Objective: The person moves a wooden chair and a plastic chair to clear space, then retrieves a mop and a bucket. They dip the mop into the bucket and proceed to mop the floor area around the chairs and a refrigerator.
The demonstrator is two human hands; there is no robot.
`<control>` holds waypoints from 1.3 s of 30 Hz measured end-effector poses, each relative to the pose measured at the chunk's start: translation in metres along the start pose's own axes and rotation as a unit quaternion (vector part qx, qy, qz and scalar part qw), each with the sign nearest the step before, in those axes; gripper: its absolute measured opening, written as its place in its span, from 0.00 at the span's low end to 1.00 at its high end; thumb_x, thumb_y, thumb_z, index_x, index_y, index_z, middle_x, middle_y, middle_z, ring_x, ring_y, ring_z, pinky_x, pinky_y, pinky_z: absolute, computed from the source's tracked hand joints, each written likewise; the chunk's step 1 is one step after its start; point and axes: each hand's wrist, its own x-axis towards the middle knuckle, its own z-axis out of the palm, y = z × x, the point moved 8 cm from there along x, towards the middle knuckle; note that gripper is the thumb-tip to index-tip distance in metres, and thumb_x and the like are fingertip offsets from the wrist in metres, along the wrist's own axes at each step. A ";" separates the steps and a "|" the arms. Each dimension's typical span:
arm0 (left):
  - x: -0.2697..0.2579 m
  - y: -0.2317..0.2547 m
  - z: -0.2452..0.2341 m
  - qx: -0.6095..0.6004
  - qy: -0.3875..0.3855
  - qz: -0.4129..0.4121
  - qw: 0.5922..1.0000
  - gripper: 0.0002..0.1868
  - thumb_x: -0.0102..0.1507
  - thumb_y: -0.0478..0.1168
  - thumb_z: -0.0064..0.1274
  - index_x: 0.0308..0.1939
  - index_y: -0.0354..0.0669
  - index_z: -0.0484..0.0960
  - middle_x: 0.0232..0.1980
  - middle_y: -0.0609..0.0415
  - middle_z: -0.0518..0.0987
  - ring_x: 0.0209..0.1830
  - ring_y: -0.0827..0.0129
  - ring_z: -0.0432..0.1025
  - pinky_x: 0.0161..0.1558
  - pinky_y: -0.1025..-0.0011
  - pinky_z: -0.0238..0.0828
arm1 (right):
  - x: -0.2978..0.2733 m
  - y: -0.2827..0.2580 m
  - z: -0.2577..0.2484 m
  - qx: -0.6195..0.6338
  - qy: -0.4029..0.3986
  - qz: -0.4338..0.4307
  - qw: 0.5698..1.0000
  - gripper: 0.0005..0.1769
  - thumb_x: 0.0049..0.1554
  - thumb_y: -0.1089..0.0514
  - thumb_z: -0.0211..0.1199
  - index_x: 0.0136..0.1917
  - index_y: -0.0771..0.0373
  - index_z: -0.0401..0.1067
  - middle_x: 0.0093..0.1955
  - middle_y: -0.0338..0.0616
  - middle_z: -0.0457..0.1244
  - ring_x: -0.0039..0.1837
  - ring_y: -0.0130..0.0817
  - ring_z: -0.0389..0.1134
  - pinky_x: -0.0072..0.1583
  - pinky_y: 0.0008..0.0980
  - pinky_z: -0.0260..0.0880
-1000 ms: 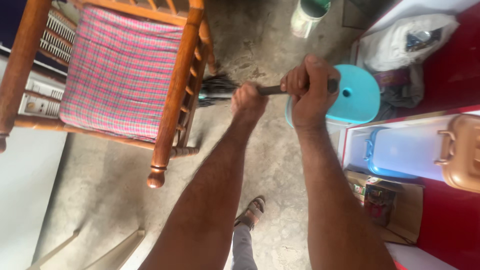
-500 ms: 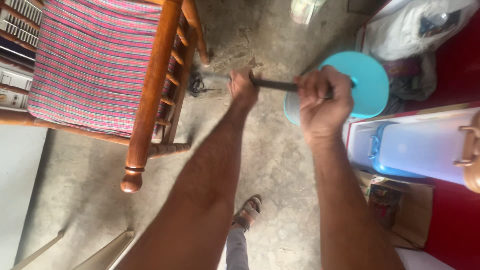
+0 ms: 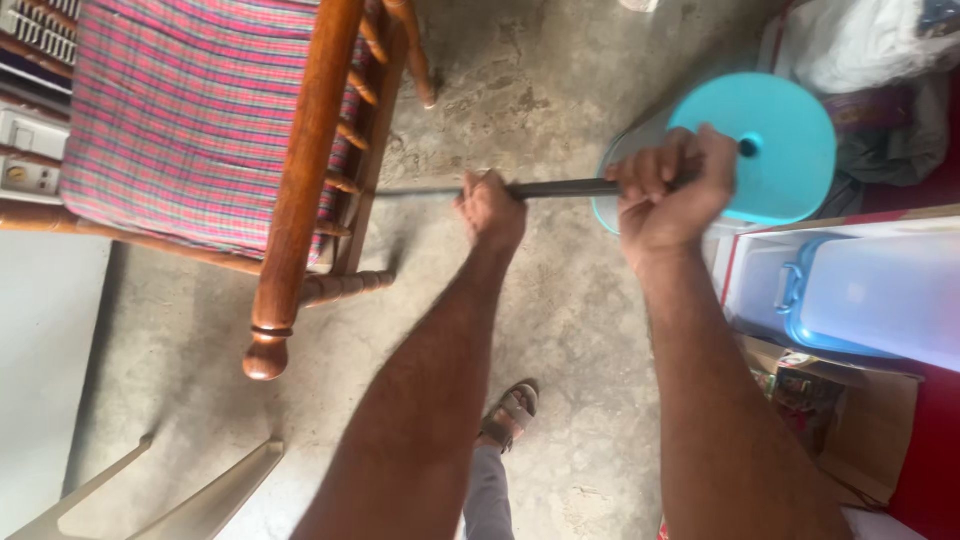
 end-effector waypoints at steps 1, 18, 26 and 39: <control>0.000 0.001 -0.001 -0.007 0.000 -0.026 1.000 0.07 0.65 0.43 0.57 0.37 0.44 0.81 0.50 0.43 0.73 0.56 0.54 0.67 0.62 0.49 0.56 | 0.004 0.000 0.003 -0.012 -0.011 0.003 1.000 0.25 0.66 0.42 0.48 0.31 0.53 0.55 0.23 0.36 0.46 0.29 0.34 0.49 0.48 0.41 0.65; 0.018 0.086 -0.034 -0.068 0.039 0.038 0.996 0.09 0.58 0.44 0.57 0.35 0.42 0.83 0.45 0.39 0.81 0.50 0.42 0.76 0.54 0.49 0.70 | 0.009 -0.107 0.103 -0.143 -0.132 -0.080 0.977 0.24 0.69 0.48 0.47 0.34 0.59 0.53 0.25 0.40 0.44 0.29 0.35 0.48 0.43 0.39 0.60; -0.015 0.134 0.013 -0.182 0.015 0.022 0.983 0.06 0.61 0.42 0.54 0.35 0.46 0.84 0.46 0.38 0.80 0.49 0.40 0.74 0.50 0.46 0.71 | -0.024 -0.169 0.095 -0.193 -0.122 -0.101 0.968 0.26 0.71 0.51 0.49 0.32 0.59 0.53 0.24 0.41 0.45 0.27 0.33 0.47 0.43 0.38 0.62; -0.024 0.272 -0.122 -0.066 -0.092 0.242 0.964 0.18 0.70 0.53 0.46 0.52 0.47 0.82 0.50 0.45 0.86 0.51 0.56 0.81 0.50 0.58 0.79 | -0.008 -0.162 0.161 -0.371 -0.134 -0.199 0.897 0.14 0.67 0.54 0.64 0.43 0.65 0.70 0.40 0.43 0.68 0.42 0.29 0.69 0.46 0.27 0.70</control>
